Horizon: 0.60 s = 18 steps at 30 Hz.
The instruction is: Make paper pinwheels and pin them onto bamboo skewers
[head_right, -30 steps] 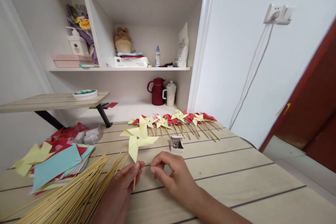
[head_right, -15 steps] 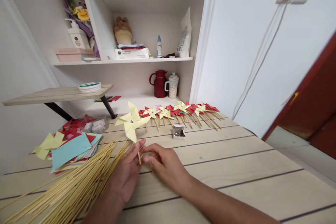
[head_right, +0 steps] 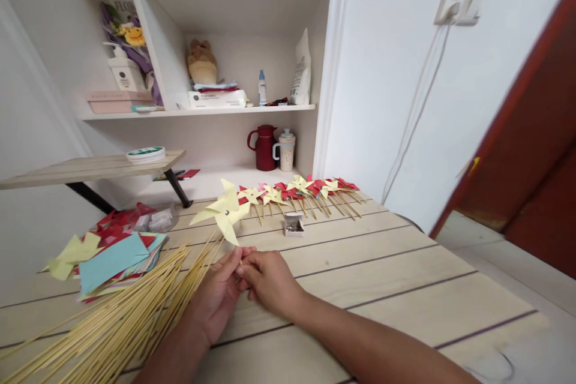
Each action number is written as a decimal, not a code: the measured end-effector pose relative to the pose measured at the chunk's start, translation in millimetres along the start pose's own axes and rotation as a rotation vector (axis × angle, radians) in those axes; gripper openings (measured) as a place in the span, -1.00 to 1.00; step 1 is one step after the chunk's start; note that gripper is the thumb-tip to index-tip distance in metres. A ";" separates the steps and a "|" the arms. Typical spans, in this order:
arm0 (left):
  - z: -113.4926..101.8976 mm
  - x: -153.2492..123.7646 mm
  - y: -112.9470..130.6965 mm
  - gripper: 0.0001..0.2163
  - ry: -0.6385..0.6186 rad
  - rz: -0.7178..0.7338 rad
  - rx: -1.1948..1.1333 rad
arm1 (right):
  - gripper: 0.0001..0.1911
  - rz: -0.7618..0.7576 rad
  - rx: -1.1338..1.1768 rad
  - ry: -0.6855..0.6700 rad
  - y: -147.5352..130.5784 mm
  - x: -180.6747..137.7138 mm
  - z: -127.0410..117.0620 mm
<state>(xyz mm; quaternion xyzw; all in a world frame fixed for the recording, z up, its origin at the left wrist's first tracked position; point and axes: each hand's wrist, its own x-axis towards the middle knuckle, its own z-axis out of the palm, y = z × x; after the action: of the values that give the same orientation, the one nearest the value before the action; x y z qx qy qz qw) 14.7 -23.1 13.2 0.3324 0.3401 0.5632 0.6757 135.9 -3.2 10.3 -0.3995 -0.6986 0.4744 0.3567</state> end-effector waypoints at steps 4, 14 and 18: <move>3.1 0.1 3.0 -0.68 -0.036 0.017 0.060 | -0.67 -0.004 -0.063 0.002 -4.2 0.3 -4.6; -29.0 17.4 3.0 -0.50 0.383 0.365 0.538 | -0.74 -0.005 -0.303 0.183 -28.8 1.8 -53.7; -43.0 23.0 4.8 -0.45 0.581 0.473 0.681 | -0.73 0.019 -0.493 0.309 -29.3 -3.6 -88.8</move>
<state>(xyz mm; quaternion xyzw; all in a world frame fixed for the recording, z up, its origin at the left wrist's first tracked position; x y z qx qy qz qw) -20.7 3.1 -8.3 0.4314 0.5938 0.6272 0.2604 208.9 20.4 63.8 -0.5483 -0.7264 0.2270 0.3466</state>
